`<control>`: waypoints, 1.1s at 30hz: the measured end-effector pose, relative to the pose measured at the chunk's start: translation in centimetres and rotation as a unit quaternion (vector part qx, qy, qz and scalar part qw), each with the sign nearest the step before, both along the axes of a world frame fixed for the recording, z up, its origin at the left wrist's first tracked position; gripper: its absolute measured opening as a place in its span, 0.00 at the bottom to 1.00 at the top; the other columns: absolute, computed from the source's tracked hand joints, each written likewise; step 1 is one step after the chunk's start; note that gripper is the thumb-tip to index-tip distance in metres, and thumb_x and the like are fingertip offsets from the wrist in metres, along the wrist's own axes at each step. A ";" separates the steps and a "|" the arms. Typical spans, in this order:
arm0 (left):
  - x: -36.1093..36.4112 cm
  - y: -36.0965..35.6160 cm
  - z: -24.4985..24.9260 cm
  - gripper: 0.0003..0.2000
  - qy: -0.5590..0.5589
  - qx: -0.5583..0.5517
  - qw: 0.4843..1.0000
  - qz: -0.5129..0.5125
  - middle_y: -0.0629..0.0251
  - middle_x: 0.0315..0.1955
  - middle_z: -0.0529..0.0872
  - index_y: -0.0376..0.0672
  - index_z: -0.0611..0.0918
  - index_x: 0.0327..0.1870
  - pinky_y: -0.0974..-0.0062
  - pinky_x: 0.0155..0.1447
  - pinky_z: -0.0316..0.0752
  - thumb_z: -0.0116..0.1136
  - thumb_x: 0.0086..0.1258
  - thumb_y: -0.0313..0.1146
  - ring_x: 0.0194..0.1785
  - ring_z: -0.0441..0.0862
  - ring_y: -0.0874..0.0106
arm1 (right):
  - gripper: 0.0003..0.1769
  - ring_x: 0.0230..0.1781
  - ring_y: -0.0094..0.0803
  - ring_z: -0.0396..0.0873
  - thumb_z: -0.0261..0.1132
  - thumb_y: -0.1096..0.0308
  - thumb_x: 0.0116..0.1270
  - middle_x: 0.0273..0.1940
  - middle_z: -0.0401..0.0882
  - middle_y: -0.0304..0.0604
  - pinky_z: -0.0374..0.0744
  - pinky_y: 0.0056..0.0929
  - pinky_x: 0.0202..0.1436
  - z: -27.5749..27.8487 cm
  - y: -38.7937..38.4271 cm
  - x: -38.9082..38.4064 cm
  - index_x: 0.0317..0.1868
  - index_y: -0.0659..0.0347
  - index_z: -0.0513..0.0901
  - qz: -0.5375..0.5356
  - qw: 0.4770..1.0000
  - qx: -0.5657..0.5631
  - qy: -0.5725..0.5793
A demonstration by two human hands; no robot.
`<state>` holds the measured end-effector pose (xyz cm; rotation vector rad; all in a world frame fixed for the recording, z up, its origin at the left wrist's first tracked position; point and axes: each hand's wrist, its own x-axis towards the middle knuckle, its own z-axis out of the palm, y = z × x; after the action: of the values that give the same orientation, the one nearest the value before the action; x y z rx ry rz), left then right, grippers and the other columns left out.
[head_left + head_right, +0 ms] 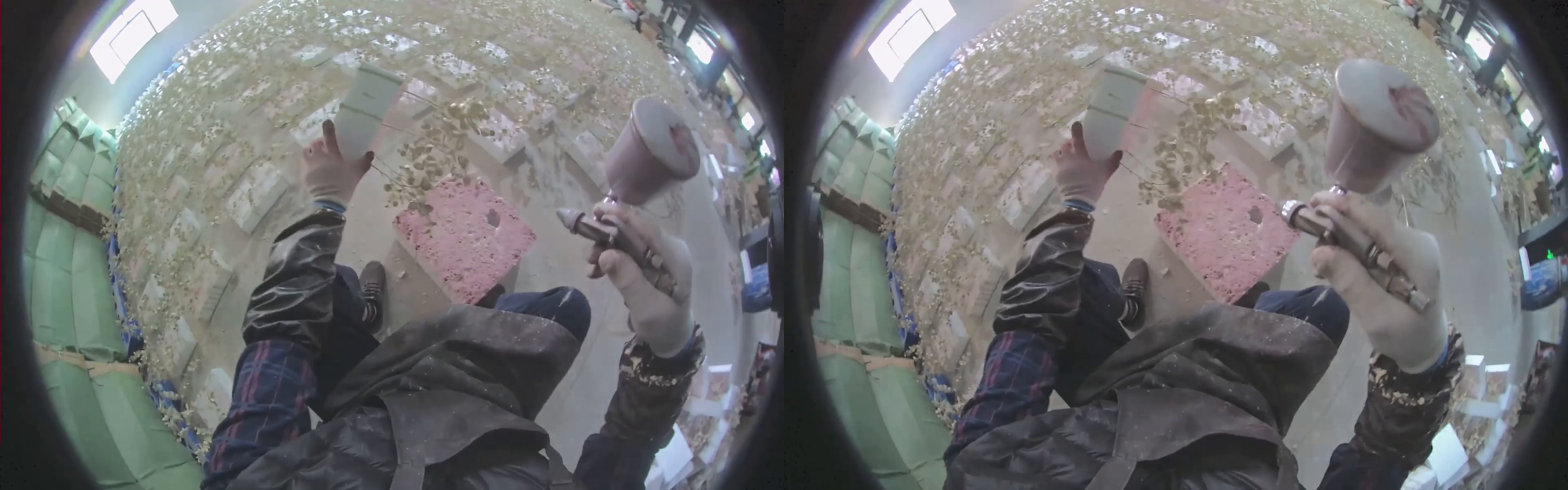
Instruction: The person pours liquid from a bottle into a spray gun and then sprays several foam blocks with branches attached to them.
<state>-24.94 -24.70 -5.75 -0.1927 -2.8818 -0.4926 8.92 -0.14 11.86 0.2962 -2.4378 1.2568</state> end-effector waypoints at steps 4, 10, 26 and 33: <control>-1.5 -0.7 -1.9 0.48 0.171 -0.048 0.981 -0.075 0.47 0.52 0.78 0.44 0.58 0.74 0.55 0.54 0.73 0.52 0.59 0.70 0.51 0.76 0.52 | 0.20 0.31 0.36 0.83 0.63 0.78 0.69 0.48 0.83 0.57 0.86 0.30 0.35 -0.2 -0.7 -0.4 0.60 0.71 0.76 -0.032 0.999 0.011 0.017; -1.7 -0.8 -2.4 0.46 0.244 -0.090 0.957 -0.127 0.49 0.50 0.80 0.45 0.61 0.73 0.58 0.48 0.78 0.51 0.61 0.71 0.49 0.77 0.54 | 0.21 0.34 0.33 0.86 0.67 0.79 0.64 0.47 0.86 0.53 0.85 0.27 0.39 0.3 -2.1 -1.8 0.58 0.69 0.79 -0.019 0.999 0.039 -0.019; -5.4 -2.8 -4.4 0.48 0.515 -0.013 0.839 -0.172 0.56 0.44 0.80 0.42 0.70 0.65 0.66 0.34 0.75 0.66 0.48 0.70 0.39 0.76 0.60 | 0.15 0.22 0.29 0.80 0.63 0.77 0.69 0.40 0.85 0.53 0.82 0.21 0.24 1.0 0.9 -4.0 0.55 0.70 0.80 -0.107 0.993 -0.027 -0.043; -4.5 -3.1 -3.6 0.51 0.527 0.024 0.827 -0.196 0.50 0.46 0.80 0.41 0.67 0.68 0.61 0.33 0.78 0.72 0.46 0.66 0.38 0.79 0.53 | 0.14 0.23 0.24 0.77 0.61 0.70 0.73 0.30 0.81 0.43 0.79 0.16 0.23 1.8 3.4 -5.5 0.55 0.68 0.82 -0.183 0.980 -0.071 -0.040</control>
<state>-29.45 -27.79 -9.34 -0.7769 -1.7264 -0.3470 3.42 3.29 13.69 -0.2373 -2.3120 1.2842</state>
